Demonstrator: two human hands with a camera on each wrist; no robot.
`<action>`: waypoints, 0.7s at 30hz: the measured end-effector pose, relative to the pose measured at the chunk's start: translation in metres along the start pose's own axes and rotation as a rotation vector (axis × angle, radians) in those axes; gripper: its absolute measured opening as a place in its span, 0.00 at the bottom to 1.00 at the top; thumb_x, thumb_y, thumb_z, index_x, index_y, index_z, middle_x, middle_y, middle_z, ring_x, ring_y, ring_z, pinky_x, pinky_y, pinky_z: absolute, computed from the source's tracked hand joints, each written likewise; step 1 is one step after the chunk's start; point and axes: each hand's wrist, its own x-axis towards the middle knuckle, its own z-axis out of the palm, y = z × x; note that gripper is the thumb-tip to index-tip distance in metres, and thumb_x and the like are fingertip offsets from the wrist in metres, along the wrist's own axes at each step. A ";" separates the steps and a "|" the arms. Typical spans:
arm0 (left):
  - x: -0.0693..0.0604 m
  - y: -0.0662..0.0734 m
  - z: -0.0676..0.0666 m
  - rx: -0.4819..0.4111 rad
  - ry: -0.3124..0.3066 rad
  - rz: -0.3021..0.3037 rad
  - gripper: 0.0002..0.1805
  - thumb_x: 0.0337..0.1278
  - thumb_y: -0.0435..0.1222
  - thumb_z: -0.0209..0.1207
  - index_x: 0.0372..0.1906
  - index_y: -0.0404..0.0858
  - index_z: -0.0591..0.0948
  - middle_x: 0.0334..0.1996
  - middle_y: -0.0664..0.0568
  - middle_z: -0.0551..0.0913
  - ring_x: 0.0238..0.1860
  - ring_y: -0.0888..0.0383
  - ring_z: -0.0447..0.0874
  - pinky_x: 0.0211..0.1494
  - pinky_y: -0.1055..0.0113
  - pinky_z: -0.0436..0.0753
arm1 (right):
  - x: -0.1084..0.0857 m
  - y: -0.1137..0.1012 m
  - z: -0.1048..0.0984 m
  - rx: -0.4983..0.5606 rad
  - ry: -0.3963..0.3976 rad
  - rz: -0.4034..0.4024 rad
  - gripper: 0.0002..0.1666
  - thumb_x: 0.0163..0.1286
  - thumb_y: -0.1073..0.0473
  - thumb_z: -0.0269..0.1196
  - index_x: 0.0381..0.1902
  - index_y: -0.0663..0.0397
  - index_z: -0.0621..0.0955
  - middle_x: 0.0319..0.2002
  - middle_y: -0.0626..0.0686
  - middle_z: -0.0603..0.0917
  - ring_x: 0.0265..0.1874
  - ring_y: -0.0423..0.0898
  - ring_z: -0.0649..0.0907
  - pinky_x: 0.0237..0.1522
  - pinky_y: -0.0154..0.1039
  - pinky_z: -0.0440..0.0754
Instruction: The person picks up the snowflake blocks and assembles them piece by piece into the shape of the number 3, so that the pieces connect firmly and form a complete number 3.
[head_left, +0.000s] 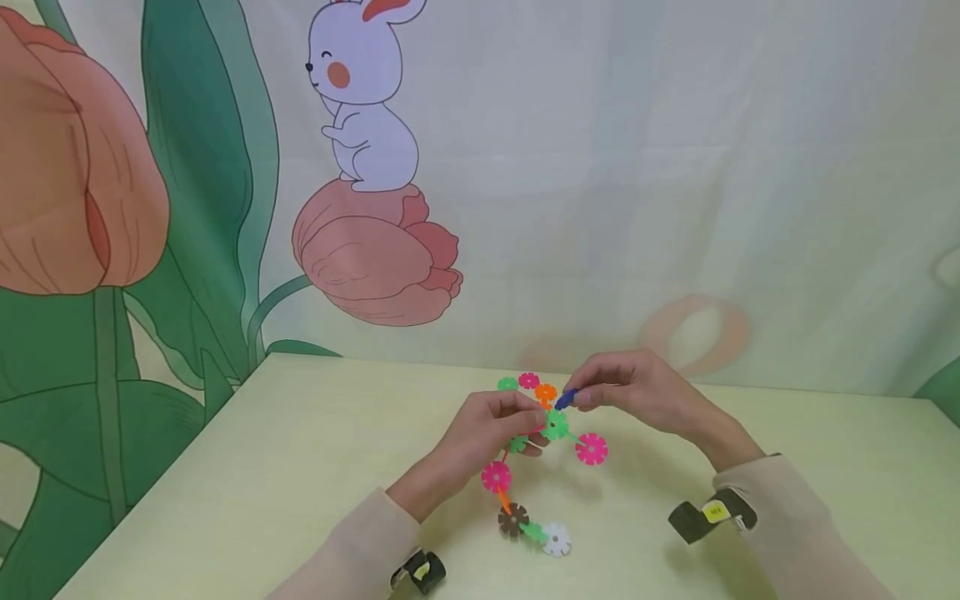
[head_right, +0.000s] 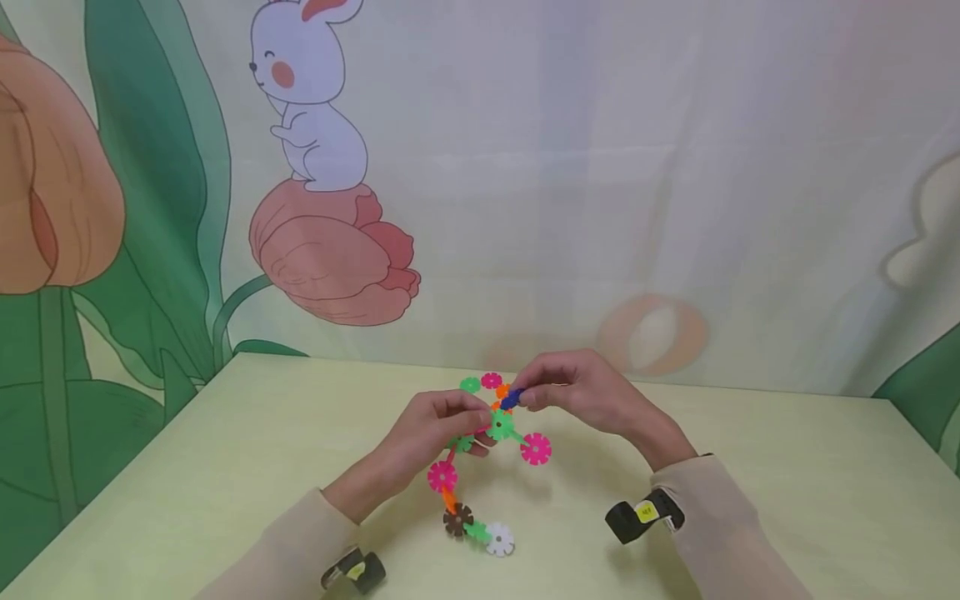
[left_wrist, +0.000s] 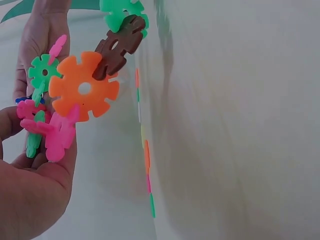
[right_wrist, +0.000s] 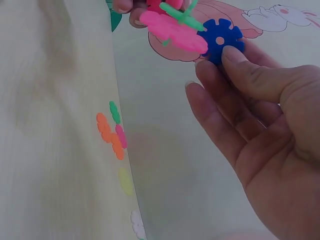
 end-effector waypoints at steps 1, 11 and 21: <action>0.000 0.000 0.000 -0.001 -0.001 0.000 0.12 0.76 0.36 0.63 0.48 0.28 0.87 0.40 0.46 0.89 0.44 0.49 0.92 0.51 0.59 0.90 | 0.000 -0.001 0.000 -0.003 -0.002 -0.002 0.05 0.75 0.61 0.70 0.45 0.50 0.90 0.44 0.56 0.90 0.46 0.62 0.87 0.56 0.57 0.85; -0.001 0.002 0.001 -0.009 -0.006 -0.018 0.12 0.77 0.35 0.62 0.49 0.28 0.86 0.40 0.46 0.89 0.44 0.48 0.92 0.52 0.59 0.90 | 0.001 -0.002 0.003 0.010 -0.033 -0.084 0.06 0.74 0.67 0.69 0.44 0.52 0.90 0.42 0.55 0.90 0.44 0.55 0.88 0.54 0.47 0.87; -0.003 0.003 0.002 -0.009 0.007 0.017 0.11 0.77 0.34 0.62 0.47 0.27 0.86 0.39 0.46 0.89 0.41 0.50 0.93 0.56 0.61 0.88 | 0.002 -0.004 0.008 0.060 0.012 -0.108 0.07 0.71 0.70 0.69 0.41 0.55 0.91 0.39 0.54 0.91 0.43 0.52 0.90 0.52 0.44 0.88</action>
